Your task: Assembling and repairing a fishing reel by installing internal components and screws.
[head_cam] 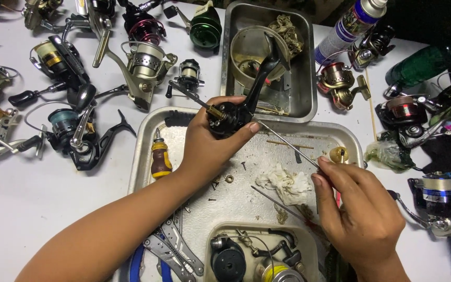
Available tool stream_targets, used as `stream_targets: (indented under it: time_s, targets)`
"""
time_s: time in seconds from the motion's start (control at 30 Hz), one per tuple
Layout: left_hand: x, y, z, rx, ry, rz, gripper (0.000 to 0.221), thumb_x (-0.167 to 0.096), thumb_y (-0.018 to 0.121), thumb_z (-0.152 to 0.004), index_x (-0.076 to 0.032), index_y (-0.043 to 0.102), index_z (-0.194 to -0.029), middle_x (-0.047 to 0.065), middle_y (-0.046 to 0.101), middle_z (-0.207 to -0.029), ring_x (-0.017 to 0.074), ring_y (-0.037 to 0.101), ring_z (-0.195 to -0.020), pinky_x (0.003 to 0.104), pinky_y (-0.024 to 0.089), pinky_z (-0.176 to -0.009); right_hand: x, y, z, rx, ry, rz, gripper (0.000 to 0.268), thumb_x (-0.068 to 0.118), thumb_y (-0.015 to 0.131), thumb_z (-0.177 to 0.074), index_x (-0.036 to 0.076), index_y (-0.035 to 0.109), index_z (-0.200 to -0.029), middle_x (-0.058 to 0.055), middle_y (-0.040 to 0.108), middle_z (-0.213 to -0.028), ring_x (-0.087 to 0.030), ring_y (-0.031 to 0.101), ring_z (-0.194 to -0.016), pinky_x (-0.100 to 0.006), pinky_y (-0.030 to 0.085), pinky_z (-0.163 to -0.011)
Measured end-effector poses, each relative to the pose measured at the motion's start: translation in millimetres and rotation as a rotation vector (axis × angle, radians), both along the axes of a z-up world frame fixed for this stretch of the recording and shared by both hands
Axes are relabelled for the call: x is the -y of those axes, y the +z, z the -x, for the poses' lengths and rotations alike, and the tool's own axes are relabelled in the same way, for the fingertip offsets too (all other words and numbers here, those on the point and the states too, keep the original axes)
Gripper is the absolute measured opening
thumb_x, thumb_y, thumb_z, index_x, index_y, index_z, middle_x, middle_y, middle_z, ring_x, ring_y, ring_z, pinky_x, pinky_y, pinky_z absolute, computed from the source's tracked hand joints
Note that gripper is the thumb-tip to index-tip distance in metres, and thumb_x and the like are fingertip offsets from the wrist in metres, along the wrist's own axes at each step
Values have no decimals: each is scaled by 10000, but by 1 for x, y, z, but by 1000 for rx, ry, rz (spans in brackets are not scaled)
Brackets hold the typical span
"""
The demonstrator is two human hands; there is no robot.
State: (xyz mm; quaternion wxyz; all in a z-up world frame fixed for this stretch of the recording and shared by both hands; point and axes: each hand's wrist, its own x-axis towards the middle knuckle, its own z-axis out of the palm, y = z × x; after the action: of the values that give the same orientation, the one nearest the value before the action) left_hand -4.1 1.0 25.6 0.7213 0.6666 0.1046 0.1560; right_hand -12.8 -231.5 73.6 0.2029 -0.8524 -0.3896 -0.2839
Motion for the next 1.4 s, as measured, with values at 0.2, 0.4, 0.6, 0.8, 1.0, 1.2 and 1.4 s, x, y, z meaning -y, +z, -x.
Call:
stream_targets:
  time_s: [0.2, 0.4, 0.6, 0.8, 1.0, 1.2, 1.4]
  targets:
    - [0, -2, -1, -14, 1, -21, 421, -327, 825, -763, -188, 690, -1137, 6, 767, -1044, 121, 727, -988, 255, 563, -885, -2, 2, 0, 7, 0, 15, 132, -39, 716, -979, -123, 735, -1079, -202, 757, -1033, -293, 721, -898, -369, 578, -866]
    - [1, 1, 0, 1, -4, -11, 408, -301, 820, -776, -175, 685, -1139, 10, 782, -1002, 117, 738, -971, 257, 568, -896, -4, 1, 1, 5, 2, 18, 117, -54, 717, -977, -120, 734, -1072, -195, 755, -1030, -296, 714, -892, -373, 577, -886]
    - [1, 0, 1, 26, 9, -52, 400, -291, 824, -789, -183, 678, -1145, 2, 776, -1002, 101, 733, -951, 237, 561, -880, -4, 1, 1, 27, 6, 49, 127, -33, 706, -983, -110, 725, -1083, -186, 749, -1038, -288, 706, -898, -366, 567, -896]
    - [0, 5, 3, 5, 1, -87, 420, -300, 818, -802, -179, 668, -1175, -4, 787, -928, 78, 725, -848, 221, 567, -805, 3, -12, 3, 20, -16, 30, 246, -25, 773, -949, -107, 627, -1130, -236, 666, -1066, -359, 664, -1003, -391, 578, -942]
    - [2, 3, 4, 15, 13, -107, 450, -308, 821, -807, -166, 662, -1203, -24, 755, -870, 55, 685, -781, 202, 531, -727, 2, -12, 1, 83, -20, 38, 174, 25, 747, -967, -116, 695, -1054, -205, 727, -971, -322, 699, -886, -387, 590, -849]
    - [2, 1, 3, 14, 33, -125, 440, -312, 835, -797, -169, 672, -1180, -40, 729, -838, 48, 662, -752, 198, 517, -697, 5, -15, -3, -90, -29, 66, 308, 135, 623, -1011, -81, 640, -1230, -183, 682, -1083, -298, 653, -947, -382, 533, -917]
    - [2, 1, 3, 38, 31, -136, 440, -299, 829, -808, -164, 661, -1192, -31, 746, -864, 52, 676, -767, 203, 525, -712, 5, -18, -4, -4, -28, -62, 191, -13, 769, -940, -103, 687, -1086, -230, 618, -1019, -307, 651, -968, -347, 596, -870]
